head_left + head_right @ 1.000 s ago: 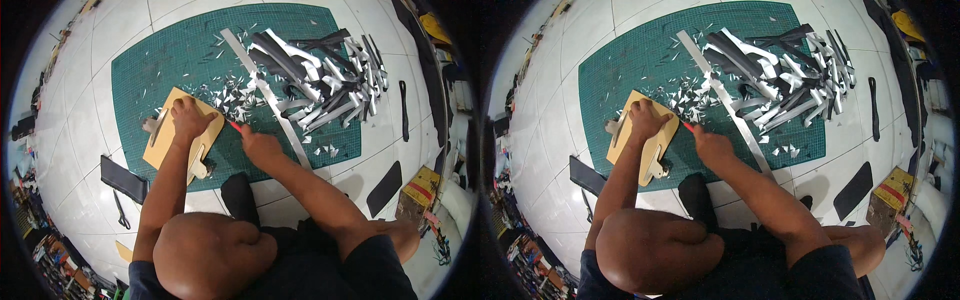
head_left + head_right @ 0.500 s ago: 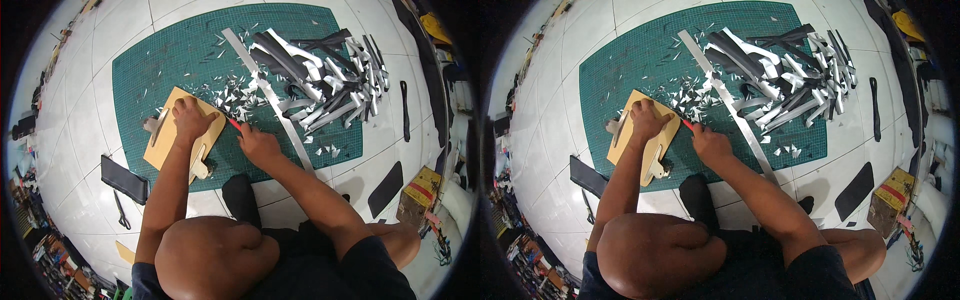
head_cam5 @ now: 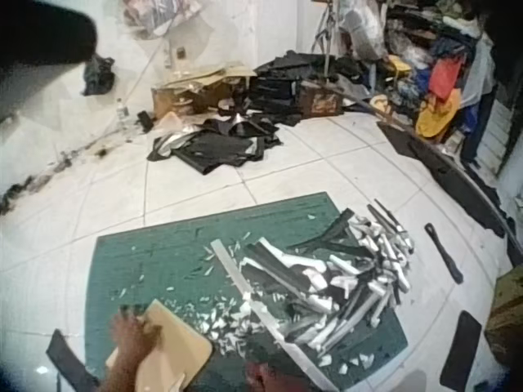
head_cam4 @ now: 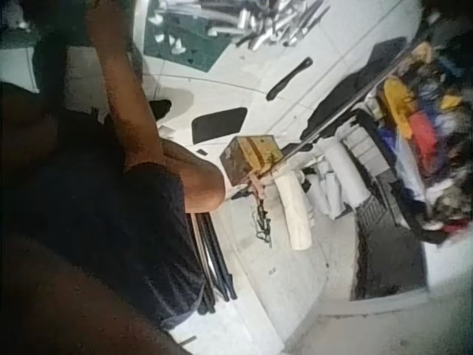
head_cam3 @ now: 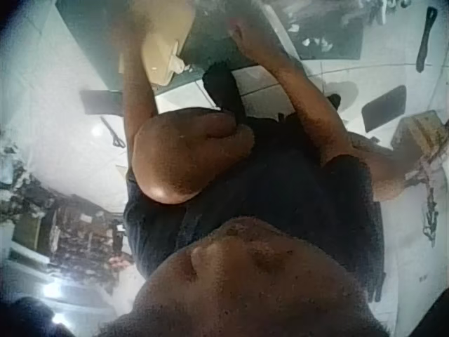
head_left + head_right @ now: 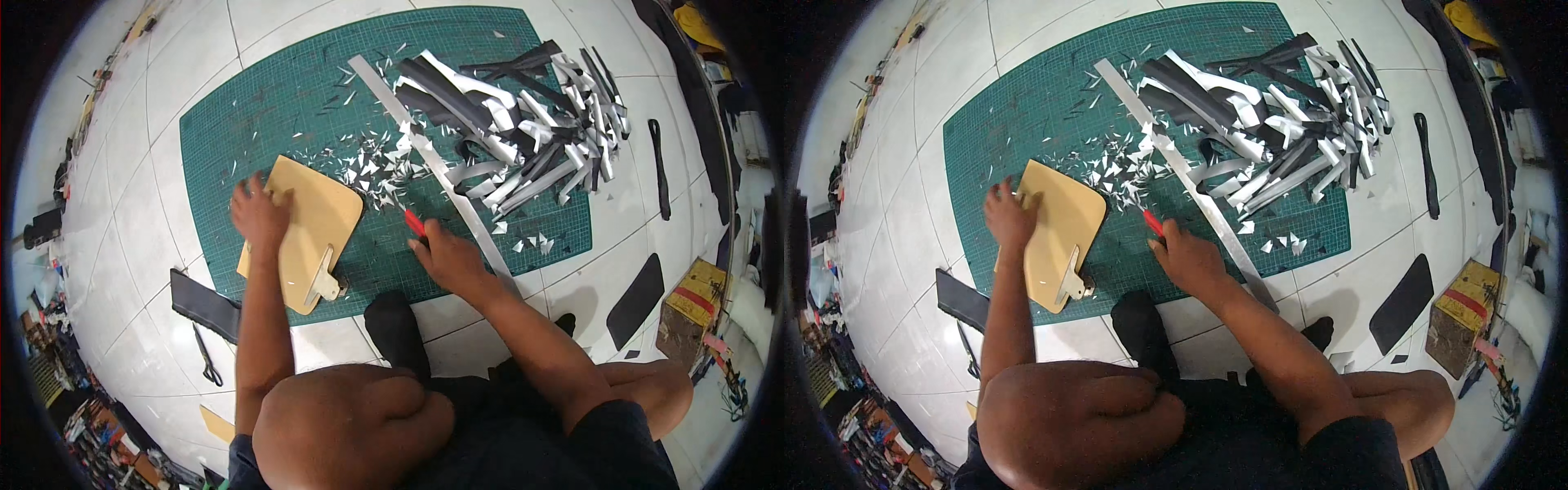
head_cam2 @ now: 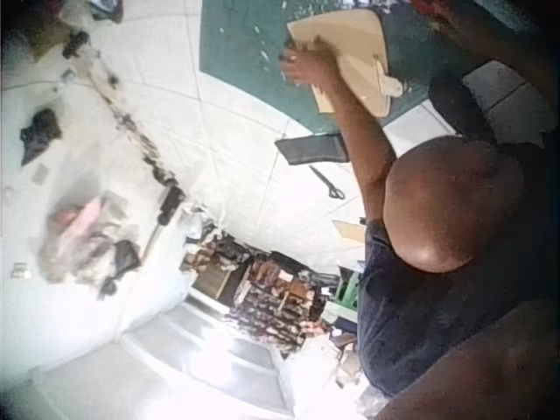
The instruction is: The person uses a utility knife and a ruler to cut strips and curved pieces from a sheet of material on a cutting mat.
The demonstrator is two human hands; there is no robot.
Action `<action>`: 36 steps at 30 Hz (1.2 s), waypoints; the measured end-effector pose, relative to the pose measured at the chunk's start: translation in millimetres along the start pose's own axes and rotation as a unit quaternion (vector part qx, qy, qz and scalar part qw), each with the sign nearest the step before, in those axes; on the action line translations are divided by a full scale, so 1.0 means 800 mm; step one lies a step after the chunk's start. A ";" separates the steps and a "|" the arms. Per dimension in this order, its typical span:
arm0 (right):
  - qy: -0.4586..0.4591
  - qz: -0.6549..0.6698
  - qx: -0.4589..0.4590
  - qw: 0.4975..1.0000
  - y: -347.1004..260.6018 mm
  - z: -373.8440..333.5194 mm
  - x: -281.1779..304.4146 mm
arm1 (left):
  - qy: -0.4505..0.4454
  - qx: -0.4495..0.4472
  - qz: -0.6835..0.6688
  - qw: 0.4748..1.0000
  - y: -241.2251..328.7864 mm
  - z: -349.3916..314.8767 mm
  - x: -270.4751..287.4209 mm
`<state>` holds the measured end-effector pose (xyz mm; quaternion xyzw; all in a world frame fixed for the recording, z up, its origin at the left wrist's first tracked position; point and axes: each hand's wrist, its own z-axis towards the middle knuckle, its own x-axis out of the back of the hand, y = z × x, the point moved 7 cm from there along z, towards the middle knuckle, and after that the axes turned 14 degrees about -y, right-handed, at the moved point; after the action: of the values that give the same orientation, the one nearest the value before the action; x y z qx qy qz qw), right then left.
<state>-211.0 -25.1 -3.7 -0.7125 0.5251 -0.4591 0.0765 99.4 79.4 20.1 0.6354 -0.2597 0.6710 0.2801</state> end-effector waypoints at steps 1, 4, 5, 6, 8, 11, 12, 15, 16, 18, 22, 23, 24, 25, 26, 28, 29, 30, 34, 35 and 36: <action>-0.005 0.003 -0.001 1.000 0.007 0.003 -0.003 | -0.005 0.001 0.002 1.000 -0.016 -0.002 0.004; 0.049 0.021 0.024 0.998 0.016 0.004 0.005 | -0.205 0.041 -0.008 0.978 -0.046 -0.003 -0.015; 0.047 0.023 0.019 0.998 0.014 0.004 0.002 | -0.239 0.094 0.002 0.967 -0.064 -0.011 -0.018; 0.044 0.024 0.013 0.999 0.011 0.004 -0.002 | -0.271 0.146 0.011 0.951 -0.082 -0.022 -0.021; 0.046 0.006 0.025 0.999 0.007 0.007 -0.011 | -0.274 0.178 -0.003 0.945 -0.094 -0.049 -0.020; 0.036 -0.014 0.044 0.998 -0.011 0.015 -0.020 | -0.149 0.160 0.011 0.976 -0.101 -0.079 -0.017; 0.026 -0.017 0.048 0.998 -0.021 0.019 -0.022 | -0.020 0.103 0.040 0.994 -0.096 -0.087 0.000; 0.025 -0.022 0.055 0.998 -0.033 0.031 -0.023 | -0.085 0.003 -0.173 0.981 -0.024 -0.063 -0.015; 0.023 -0.027 0.052 0.998 -0.032 0.037 -0.022 | -0.112 -0.009 -0.211 0.971 0.009 -0.057 -0.024; 0.042 -0.025 0.090 0.995 -0.052 0.050 -0.020 | -0.147 0.031 -0.278 0.949 0.021 -0.047 -0.039; 0.028 -0.051 0.089 0.994 -0.067 0.073 -0.016 | -0.183 0.091 -0.164 0.965 0.022 -0.037 -0.052; 0.027 -0.064 0.083 0.994 -0.067 0.078 -0.017 | -0.211 0.100 -0.152 0.960 0.022 -0.035 -0.057; 0.027 -0.076 0.078 0.994 -0.068 0.082 -0.018 | -0.239 0.109 -0.140 0.955 0.021 -0.034 -0.062; 0.022 -0.077 0.078 0.994 -0.071 0.084 -0.017 | -0.242 0.112 -0.140 0.953 0.022 -0.031 -0.060; 0.013 -0.087 0.069 0.994 -0.073 0.085 -0.016 | -0.270 0.126 -0.144 0.944 0.021 -0.030 -0.061; 0.002 -0.100 0.061 0.993 -0.073 0.086 -0.018 | -0.299 0.142 -0.150 0.932 0.025 -0.025 -0.057; 0.008 -0.112 0.057 0.992 -0.070 0.085 -0.017 | -0.321 0.159 -0.147 0.922 0.030 -0.024 -0.056; 0.014 -0.123 0.052 0.991 -0.068 0.084 -0.016 | -0.344 0.175 -0.144 0.911 0.032 -0.023 -0.058; 0.008 -0.144 0.037 0.989 -0.072 0.090 -0.023 | -0.371 0.172 -0.132 0.903 0.023 -0.019 -0.059; 0.006 -0.136 0.042 0.990 -0.072 0.089 -0.022 | -0.371 0.172 -0.132 0.903 0.025 -0.018 -0.059; 0.004 -0.128 0.047 0.991 -0.073 0.089 -0.022 | -0.383 0.176 -0.135 0.897 0.026 -0.018 -0.061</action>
<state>-120.0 -12.1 -19.4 -0.7677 0.4077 -0.4920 0.0487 76.3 72.8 -29.5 0.9112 -0.1361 0.3661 0.1308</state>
